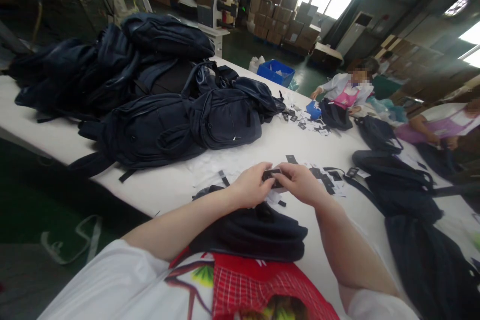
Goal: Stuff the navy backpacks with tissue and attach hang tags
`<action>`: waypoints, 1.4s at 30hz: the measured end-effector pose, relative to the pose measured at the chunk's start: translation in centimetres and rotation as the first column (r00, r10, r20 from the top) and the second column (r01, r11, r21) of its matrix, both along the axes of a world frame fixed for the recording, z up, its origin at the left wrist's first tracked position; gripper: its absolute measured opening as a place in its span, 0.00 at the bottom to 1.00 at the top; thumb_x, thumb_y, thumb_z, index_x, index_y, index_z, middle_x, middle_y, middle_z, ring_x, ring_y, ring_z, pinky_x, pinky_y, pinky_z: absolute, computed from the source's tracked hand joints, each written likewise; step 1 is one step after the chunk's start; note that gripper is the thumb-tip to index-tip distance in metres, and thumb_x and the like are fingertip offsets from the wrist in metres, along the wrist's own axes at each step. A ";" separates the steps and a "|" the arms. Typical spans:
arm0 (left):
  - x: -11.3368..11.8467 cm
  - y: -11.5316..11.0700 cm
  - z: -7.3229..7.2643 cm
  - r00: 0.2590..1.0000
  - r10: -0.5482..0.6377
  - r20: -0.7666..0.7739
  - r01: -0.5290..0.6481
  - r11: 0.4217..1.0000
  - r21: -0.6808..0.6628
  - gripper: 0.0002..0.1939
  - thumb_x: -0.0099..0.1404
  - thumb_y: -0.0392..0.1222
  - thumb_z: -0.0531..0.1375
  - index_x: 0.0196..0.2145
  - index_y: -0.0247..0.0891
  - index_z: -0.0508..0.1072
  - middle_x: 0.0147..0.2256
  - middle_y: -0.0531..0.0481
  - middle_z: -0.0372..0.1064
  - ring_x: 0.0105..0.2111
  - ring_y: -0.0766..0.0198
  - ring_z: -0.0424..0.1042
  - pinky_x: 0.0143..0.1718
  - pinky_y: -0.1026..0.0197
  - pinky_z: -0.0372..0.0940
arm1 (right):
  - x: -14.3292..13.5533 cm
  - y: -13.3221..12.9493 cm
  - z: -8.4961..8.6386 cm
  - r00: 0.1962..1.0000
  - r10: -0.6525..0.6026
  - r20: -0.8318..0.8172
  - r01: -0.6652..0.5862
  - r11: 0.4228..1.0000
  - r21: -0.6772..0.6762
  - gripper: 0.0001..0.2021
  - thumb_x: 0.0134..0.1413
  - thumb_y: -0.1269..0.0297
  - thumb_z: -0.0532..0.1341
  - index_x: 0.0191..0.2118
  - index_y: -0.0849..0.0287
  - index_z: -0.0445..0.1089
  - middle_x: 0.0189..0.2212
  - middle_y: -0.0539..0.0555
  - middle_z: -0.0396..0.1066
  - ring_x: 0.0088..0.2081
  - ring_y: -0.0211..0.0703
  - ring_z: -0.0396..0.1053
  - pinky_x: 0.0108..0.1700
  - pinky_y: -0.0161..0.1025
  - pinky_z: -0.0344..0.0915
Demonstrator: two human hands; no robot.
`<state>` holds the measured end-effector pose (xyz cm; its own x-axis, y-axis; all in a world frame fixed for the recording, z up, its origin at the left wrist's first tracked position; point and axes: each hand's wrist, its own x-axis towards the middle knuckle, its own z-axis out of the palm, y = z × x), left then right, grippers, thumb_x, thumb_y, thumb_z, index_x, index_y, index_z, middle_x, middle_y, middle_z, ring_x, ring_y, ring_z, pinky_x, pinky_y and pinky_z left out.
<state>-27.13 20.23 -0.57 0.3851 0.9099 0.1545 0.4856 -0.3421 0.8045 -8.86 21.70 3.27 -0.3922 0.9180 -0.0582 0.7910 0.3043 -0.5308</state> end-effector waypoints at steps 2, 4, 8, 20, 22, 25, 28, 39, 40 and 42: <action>0.3 0.5 -0.4 1.000 0.013 0.018 -0.012 0.998 -0.069 0.17 0.64 0.40 0.55 0.50 0.36 0.68 0.46 0.43 0.74 0.45 0.56 0.74 0.48 0.54 0.68 | -0.7 0.0 -0.6 0.989 -0.029 -0.147 0.026 0.999 -0.024 0.08 0.57 0.61 0.57 0.31 0.56 0.71 0.23 0.48 0.70 0.26 0.38 0.63 0.30 0.36 0.54; 0.1 0.9 -0.6 0.997 0.052 0.050 -0.048 0.996 -0.080 0.14 0.64 0.42 0.56 0.47 0.37 0.71 0.41 0.46 0.76 0.40 0.58 0.74 0.43 0.57 0.69 | -0.8 0.1 -1.1 0.913 -0.133 -0.386 0.088 0.987 -0.133 0.09 0.55 0.59 0.59 0.39 0.57 0.72 0.29 0.50 0.73 0.25 0.36 0.62 0.29 0.35 0.56; -0.8 1.1 -0.5 0.988 0.097 0.121 -0.080 0.987 -0.138 0.11 0.63 0.48 0.60 0.38 0.39 0.75 0.34 0.51 0.77 0.32 0.62 0.74 0.36 0.62 0.67 | 0.4 1.0 -1.9 0.589 -0.349 -0.729 0.156 0.934 -0.321 0.17 0.54 0.55 0.62 0.47 0.58 0.69 0.36 0.53 0.76 0.18 0.28 0.50 0.21 0.33 0.51; -0.2 1.1 -0.8 0.995 -0.053 -0.084 0.033 0.973 -0.229 0.07 0.60 0.43 0.60 0.29 0.39 0.76 0.28 0.52 0.76 0.27 0.63 0.71 0.31 0.62 0.63 | 2.5 0.5 -2.3 0.727 -0.295 -0.620 0.329 0.942 -0.063 0.20 0.61 0.47 0.56 0.47 0.57 0.70 0.35 0.55 0.77 0.26 0.37 0.70 0.30 0.39 0.70; 0.0 1.0 -0.9 0.991 -0.133 -0.018 0.124 0.958 -0.257 0.05 0.60 0.39 0.60 0.32 0.39 0.76 0.31 0.52 0.77 0.31 0.63 0.73 0.35 0.63 0.65 | 2.4 0.3 -2.2 0.710 -0.302 -0.636 0.324 0.942 -0.085 0.19 0.61 0.47 0.56 0.46 0.58 0.70 0.33 0.54 0.76 0.25 0.36 0.70 0.29 0.38 0.70; 0.1 0.9 -0.9 0.976 -0.196 0.096 0.216 0.936 -0.279 0.07 0.62 0.37 0.58 0.38 0.38 0.75 0.32 0.51 0.78 0.32 0.65 0.74 0.38 0.63 0.66 | 2.1 0.3 -2.1 0.683 -0.310 -0.662 0.325 0.940 -0.105 0.18 0.61 0.49 0.56 0.45 0.58 0.70 0.33 0.54 0.76 0.24 0.36 0.70 0.28 0.36 0.69; 0.0 0.9 -0.7 0.969 -0.214 0.121 0.236 0.947 -0.217 0.08 0.63 0.41 0.59 0.39 0.37 0.75 0.31 0.51 0.77 0.31 0.65 0.74 0.37 0.64 0.66 | 2.0 0.4 -2.2 0.680 -0.304 -0.668 0.327 0.940 -0.095 0.18 0.61 0.50 0.56 0.45 0.59 0.70 0.33 0.55 0.77 0.23 0.35 0.69 0.27 0.36 0.68; -0.1 0.9 -0.3 0.966 -0.242 0.088 0.255 0.945 -0.205 0.09 0.65 0.39 0.56 0.33 0.36 0.77 0.31 0.50 0.78 0.31 0.65 0.74 0.35 0.66 0.65 | 1.9 0.5 -2.3 0.671 -0.293 -0.682 0.320 0.943 -0.090 0.17 0.61 0.51 0.56 0.45 0.60 0.70 0.35 0.56 0.78 0.23 0.34 0.68 0.27 0.35 0.67; -0.1 0.9 -0.3 0.967 -0.239 0.088 0.252 0.947 -0.200 0.09 0.64 0.39 0.57 0.33 0.37 0.77 0.32 0.50 0.78 0.32 0.65 0.74 0.35 0.66 0.64 | 2.0 0.6 -2.3 0.671 -0.295 -0.680 0.322 0.942 -0.091 0.17 0.61 0.51 0.56 0.45 0.60 0.70 0.35 0.56 0.78 0.23 0.34 0.68 0.27 0.35 0.66; 0.0 0.9 -0.2 0.971 -0.224 0.079 0.236 0.953 -0.190 0.08 0.63 0.37 0.57 0.32 0.37 0.77 0.31 0.51 0.78 0.31 0.65 0.73 0.34 0.66 0.64 | 2.1 0.7 -2.6 0.674 -0.303 -0.674 0.328 0.940 -0.095 0.17 0.62 0.51 0.56 0.46 0.60 0.69 0.36 0.56 0.78 0.23 0.34 0.68 0.27 0.36 0.66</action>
